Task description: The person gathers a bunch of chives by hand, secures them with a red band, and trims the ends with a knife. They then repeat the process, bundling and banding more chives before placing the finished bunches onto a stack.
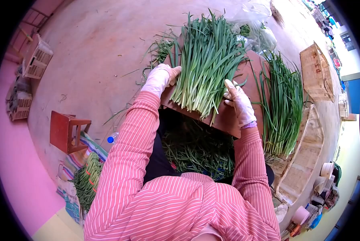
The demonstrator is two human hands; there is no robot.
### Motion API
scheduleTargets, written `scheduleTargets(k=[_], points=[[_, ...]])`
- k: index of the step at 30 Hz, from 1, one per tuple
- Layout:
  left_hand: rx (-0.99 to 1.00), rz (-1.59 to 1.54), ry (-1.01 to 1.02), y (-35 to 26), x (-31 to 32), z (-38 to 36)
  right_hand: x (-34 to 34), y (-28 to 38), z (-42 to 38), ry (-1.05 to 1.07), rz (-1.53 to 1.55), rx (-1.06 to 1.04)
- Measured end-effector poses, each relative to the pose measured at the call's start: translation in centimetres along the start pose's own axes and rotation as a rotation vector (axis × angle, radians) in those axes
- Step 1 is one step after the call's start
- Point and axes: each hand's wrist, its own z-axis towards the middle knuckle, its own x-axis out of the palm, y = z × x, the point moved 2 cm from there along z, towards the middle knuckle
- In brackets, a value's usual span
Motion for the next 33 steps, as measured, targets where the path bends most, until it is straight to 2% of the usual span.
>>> scheduleTargets(k=[3,5,9,11,12,13,15,16,17,18,20,21,23,24,25,27,28,29,30,31,32,33], points=[[-0.081,0.162,0.075,-0.3,0.4,-1.0,0.1,-0.1,-0.5,0.043,-0.034,-0.01],[0.063,0.23,-0.179,0.1,0.8,-0.5,0.1,-0.4,-0.5,0.038,-0.045,-0.023],[0.122,0.256,-0.26,1.0,-0.7,-0.2,0.1,-1.1,0.2,0.021,-0.059,-0.036],[0.357,0.204,-0.341,2.8,-1.7,2.4,0.0,-1.2,0.4,0.017,-0.054,-0.046],[0.29,0.104,-0.285,0.8,-4.0,-2.2,0.0,-1.2,0.4,0.017,-0.052,-0.047],[0.257,0.171,-0.346,1.2,-5.2,-1.9,-0.1,-1.2,0.4,0.022,-0.044,-0.047],[-0.026,-0.004,-0.632,5.1,-7.8,1.1,-0.1,-0.9,0.2,0.026,-0.036,-0.049],[-0.058,-0.284,-0.783,8.8,-7.8,4.0,-0.1,-0.6,0.0,0.035,-0.031,-0.038],[-0.064,-0.335,-0.872,8.3,-7.7,-1.1,-0.3,-0.3,-0.2,0.039,-0.027,-0.025],[-0.201,0.11,-0.788,11.3,-8.8,2.2,-0.4,-0.2,-0.4,0.029,-0.025,-0.028],[-0.638,0.338,-0.771,10.3,-7.0,0.3,-1.1,-0.2,-0.8,-0.013,0.092,-0.025],[-0.621,0.346,-0.762,9.7,-6.7,-0.4,-1.7,-0.4,-1.1,-0.032,0.095,-0.022],[-0.564,0.116,-0.624,8.7,-6.3,-1.2,-3.3,-0.6,-1.2,0.016,0.093,-0.048],[-0.406,0.061,-0.339,10.6,-7.3,1.2,-4.5,-1.0,-1.2,0.027,0.119,-0.034],[-0.397,0.065,-0.332,9.6,-6.8,0.8,-5.6,-0.9,-1.1,0.007,0.07,0.002],[-0.632,0.299,-0.52,8.3,-5.7,-1.0,-10.7,-2.0,0.5,-0.212,-0.276,-0.176],[-0.63,0.356,-0.763,8.1,-5.3,-1.8,-12.1,-0.9,-0.6,-0.498,-0.739,-0.284],[-0.626,0.354,-0.763,7.6,-5.8,-2.3,-13.3,0.3,-1.8,-0.785,-1.203,-0.385],[-0.454,0.22,-0.89,6.6,-6.8,-3.4,-13.2,0.3,-2.3,-0.954,-1.218,-0.671],[-0.279,0.085,-1.006,6.0,-7.2,-4.1,-13.7,0.3,-2.8,-0.829,-1.054,-0.523],[-0.276,0.088,-1.004,5.8,-7.1,-3.7,-13.5,-0.8,-2.3,-0.652,-0.737,-0.463],[-0.22,0.092,-0.868,5.4,-6.9,-2.5,-13.1,-1.9,-1.8,-0.472,-0.42,-0.399]])
